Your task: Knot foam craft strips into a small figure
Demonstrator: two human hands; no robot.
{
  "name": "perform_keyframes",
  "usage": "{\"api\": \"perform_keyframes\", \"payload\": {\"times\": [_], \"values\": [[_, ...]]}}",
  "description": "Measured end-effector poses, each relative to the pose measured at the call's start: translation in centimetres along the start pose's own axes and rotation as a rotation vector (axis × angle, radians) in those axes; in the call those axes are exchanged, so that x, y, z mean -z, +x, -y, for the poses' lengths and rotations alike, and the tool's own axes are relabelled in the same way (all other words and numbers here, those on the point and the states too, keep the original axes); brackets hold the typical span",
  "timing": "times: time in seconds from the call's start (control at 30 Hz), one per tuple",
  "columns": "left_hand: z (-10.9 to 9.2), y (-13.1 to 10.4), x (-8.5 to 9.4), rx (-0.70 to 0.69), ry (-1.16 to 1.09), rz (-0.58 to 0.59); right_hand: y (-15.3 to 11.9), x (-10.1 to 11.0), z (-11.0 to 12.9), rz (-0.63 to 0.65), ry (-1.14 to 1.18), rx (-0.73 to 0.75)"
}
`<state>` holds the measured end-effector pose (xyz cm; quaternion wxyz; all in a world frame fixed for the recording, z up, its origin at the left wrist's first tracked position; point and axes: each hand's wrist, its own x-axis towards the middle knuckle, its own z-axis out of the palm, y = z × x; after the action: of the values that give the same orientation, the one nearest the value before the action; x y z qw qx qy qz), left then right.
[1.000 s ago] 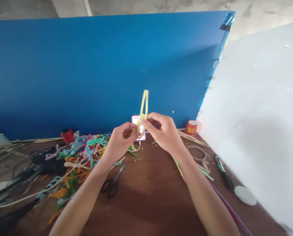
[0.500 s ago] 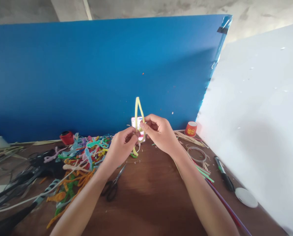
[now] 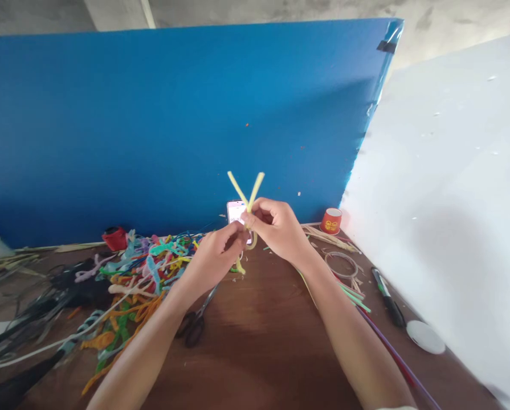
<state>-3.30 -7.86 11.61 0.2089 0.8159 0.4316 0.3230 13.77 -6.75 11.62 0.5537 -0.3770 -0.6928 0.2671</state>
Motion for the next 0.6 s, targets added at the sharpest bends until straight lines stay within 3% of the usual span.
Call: {"api": "perform_keyframes", "payload": {"times": [0.2, 0.27, 0.5, 0.6], "values": [[1.1, 0.3, -0.3, 0.056, -0.349, -0.025, -0.2, 2.0, 0.9, -0.384, 0.061, 0.156], [1.2, 0.4, -0.3, 0.058, -0.411, -0.046, -0.2, 2.5, 0.9, -0.458, 0.032, 0.202], [0.6, 0.2, -0.3, 0.027, -0.728, 0.056, 0.1, 1.8, 0.2, -0.375, 0.122, 0.178], [0.4, -0.1, -0.1, 0.04, -0.818, 0.073, -0.1, 1.7, 0.0, -0.259, 0.177, 0.199]]}}
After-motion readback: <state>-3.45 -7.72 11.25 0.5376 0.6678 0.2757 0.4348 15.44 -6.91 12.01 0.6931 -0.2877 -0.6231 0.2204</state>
